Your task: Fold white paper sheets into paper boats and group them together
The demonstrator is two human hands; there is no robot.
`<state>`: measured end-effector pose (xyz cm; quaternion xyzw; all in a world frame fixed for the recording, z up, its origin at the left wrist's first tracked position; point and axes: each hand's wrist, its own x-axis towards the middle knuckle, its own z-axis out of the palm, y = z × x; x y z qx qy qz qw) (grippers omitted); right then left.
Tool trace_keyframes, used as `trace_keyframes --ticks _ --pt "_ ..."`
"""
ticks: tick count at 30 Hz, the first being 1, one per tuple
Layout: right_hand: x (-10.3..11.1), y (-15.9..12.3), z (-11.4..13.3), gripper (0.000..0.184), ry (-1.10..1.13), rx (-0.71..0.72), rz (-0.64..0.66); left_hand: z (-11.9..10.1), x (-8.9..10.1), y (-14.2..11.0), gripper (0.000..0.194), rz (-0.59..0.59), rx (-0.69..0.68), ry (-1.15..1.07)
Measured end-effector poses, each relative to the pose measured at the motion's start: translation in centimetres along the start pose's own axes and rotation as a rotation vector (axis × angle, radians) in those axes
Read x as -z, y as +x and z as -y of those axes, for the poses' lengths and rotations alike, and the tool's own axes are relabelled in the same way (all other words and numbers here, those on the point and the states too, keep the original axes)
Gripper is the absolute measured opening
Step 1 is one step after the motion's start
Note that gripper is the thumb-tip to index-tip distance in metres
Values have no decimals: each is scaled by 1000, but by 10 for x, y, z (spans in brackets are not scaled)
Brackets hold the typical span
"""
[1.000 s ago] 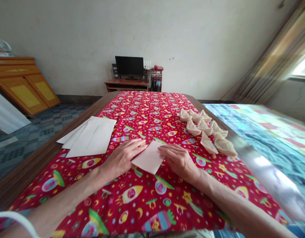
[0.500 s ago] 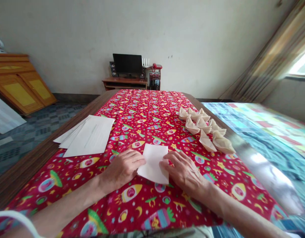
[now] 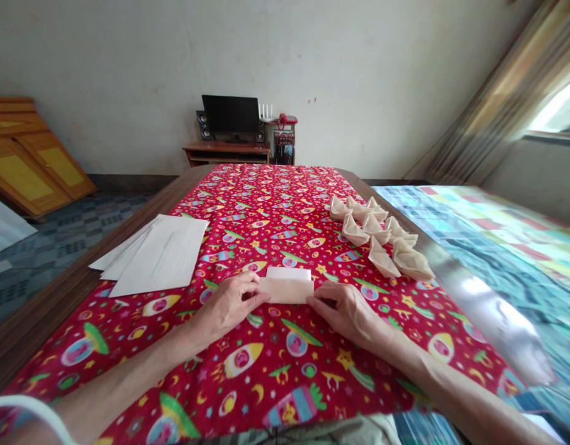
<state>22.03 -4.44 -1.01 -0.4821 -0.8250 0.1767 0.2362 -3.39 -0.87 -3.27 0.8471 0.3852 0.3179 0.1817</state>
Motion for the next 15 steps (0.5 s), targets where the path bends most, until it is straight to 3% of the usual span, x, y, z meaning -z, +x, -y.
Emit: trace_keyframes --ticks 6,15 --pt "-7 10 4 30 -177 -214 -81 -3 -4 7 33 -25 58 130" --pt "-11 11 7 28 -372 -229 -100 -20 2 26 34 122 216 464"
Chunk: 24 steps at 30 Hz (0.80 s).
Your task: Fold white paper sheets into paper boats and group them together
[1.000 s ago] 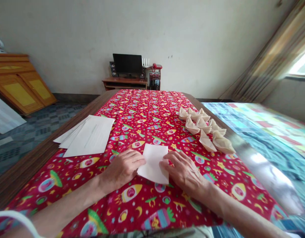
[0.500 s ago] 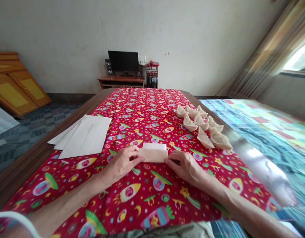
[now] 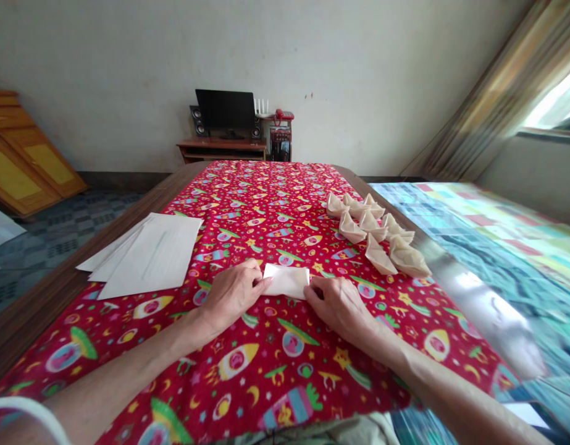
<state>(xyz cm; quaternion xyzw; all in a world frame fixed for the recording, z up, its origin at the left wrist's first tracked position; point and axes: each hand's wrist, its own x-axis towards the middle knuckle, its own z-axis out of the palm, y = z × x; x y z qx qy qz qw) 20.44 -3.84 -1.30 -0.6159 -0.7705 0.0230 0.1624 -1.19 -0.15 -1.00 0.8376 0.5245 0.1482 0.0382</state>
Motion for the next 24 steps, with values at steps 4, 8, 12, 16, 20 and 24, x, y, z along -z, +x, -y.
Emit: trace_keyframes --ticks 4,8,12,16,20,24 --pt "-1 0 -1 28 -17 10 -19 5 -3 2 36 -31 -29 -129" --pt "-4 -2 -4 26 88 43 -50 10 -12 -2 32 -48 -122 -417" --pt "-3 4 -7 24 303 100 -117 13 -12 -5 19 -165 -155 -426" --pt "9 25 -7 16 375 258 -201 16 13 3 16 -426 -144 -279" --pt "10 50 -12 19 289 348 -203 25 26 14 11 -496 -242 -173" --pt "-11 60 -25 19 190 404 -104 38 5 18 15 -367 -331 -133"
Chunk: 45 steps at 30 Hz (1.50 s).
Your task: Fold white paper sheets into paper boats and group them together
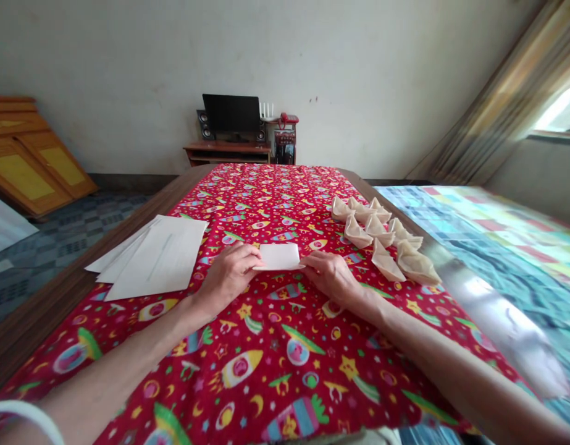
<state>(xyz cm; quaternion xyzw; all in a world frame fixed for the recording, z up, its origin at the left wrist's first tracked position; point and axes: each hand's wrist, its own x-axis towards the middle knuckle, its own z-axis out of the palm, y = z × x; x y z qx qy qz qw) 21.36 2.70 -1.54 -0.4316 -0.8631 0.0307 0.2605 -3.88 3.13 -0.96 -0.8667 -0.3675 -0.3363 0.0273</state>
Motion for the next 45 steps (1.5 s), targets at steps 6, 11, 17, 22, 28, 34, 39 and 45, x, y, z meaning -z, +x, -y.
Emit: trace_keyframes --ticks 6,11,17,22,28,34,39,45 --pt "-8 -1 -4 18 47 -112 79 13 -20 -9 14 97 177 -204" --pt "-6 10 5 26 -27 -301 114 13 -18 -3 32 121 351 -137" --pt "-12 16 17 27 -265 -407 97 4 -20 8 34 163 377 151" --pt "-17 18 18 27 -375 -425 118 -1 -19 18 33 238 354 328" --pt "-20 18 16 32 -447 -389 128 11 -28 18 31 263 170 497" --pt "-19 22 14 32 -463 -381 176 13 -26 17 29 269 135 468" --pt "-17 25 16 30 -452 -405 203 0 -17 22 18 176 223 435" --pt "-17 25 16 30 -441 -399 195 -15 -25 19 25 166 -57 207"
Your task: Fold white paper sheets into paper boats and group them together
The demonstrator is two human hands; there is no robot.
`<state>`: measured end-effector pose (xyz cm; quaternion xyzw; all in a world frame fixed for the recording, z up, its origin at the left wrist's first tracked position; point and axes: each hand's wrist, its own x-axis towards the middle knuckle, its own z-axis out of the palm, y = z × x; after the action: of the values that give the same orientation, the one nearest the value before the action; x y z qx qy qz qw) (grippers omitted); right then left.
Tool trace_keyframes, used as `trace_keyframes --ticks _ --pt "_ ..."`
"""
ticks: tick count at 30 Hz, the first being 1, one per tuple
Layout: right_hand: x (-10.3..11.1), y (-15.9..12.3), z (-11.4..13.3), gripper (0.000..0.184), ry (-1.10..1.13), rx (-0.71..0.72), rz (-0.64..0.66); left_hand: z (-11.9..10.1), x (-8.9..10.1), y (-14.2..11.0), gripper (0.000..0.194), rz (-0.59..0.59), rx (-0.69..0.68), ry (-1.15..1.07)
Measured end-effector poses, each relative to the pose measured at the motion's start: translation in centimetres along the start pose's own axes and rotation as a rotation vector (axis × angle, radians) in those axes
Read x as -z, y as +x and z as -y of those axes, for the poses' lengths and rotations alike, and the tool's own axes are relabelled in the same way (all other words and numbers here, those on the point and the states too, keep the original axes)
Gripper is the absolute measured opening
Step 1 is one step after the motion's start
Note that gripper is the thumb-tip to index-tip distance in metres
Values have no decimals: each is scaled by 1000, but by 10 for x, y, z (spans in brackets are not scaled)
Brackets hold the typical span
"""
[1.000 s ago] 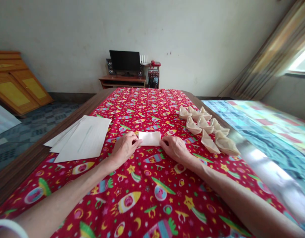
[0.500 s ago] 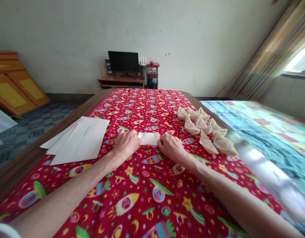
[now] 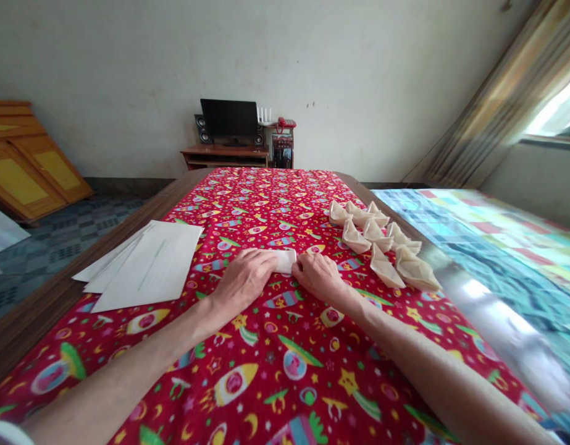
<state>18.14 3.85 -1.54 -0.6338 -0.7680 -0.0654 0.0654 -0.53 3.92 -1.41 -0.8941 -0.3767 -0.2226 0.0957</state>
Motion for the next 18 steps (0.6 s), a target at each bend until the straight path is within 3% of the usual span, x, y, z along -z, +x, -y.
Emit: trace_keyframes --ticks 6,18 --pt "-5 1 -1 32 -11 -1 -18 -17 -7 -13 38 72 -19 -71" --pt "-7 0 -1 30 -15 -4 -46 -17 -7 -15 40 146 -25 -50"
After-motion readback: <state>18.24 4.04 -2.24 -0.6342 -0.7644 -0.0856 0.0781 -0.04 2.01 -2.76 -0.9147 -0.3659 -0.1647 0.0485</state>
